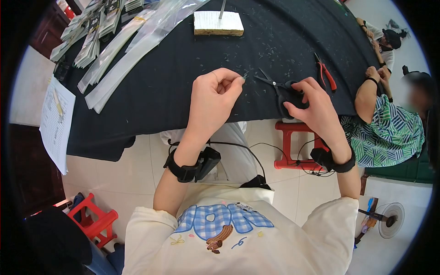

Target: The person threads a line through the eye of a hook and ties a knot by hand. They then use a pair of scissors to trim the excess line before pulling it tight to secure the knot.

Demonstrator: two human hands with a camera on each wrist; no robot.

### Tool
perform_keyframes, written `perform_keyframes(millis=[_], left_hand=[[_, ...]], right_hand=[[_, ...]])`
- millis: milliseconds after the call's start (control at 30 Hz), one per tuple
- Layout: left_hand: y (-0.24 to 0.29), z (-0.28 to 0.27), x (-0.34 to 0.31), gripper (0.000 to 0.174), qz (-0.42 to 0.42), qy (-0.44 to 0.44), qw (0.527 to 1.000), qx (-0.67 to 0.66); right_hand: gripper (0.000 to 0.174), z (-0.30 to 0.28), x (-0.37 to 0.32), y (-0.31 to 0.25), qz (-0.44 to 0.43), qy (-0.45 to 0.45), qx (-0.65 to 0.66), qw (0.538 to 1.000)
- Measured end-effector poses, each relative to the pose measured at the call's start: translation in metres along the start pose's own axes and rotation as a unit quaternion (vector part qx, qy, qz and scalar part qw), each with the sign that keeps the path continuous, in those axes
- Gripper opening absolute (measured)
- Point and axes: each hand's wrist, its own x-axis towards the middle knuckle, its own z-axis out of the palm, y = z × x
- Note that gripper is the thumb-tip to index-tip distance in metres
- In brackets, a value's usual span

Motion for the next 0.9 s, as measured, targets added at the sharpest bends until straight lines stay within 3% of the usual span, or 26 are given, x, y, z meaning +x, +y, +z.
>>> perform_keyframes(millis=[200, 367, 533, 700, 900], left_hand=[[0.002, 0.000, 0.001, 0.009, -0.007, 0.001, 1.000, -0.004], [0.004, -0.002, 0.002, 0.011, 0.000, 0.009, 1.000, -0.018], [0.011, -0.006, 0.002, 0.012, -0.065, -0.010, 0.996, -0.059], [0.007, -0.007, 0.002, 0.011, -0.056, -0.011, 0.995, -0.084], [0.006, -0.005, 0.002, 0.011, -0.041, -0.001, 0.996, -0.076]], right_hand=[[0.042, -0.002, 0.004, -0.001, 0.005, 0.065, -0.071, 0.995], [0.041, -0.003, 0.008, 0.007, -0.010, 0.058, -0.049, 0.997], [0.041, -0.002, 0.011, 0.002, -0.011, 0.047, -0.050, 0.998], [0.041, 0.000, 0.016, 0.002, -0.063, 0.029, 0.057, 0.996], [0.041, 0.000, 0.007, 0.006, -0.062, 0.030, 0.095, 0.993]])
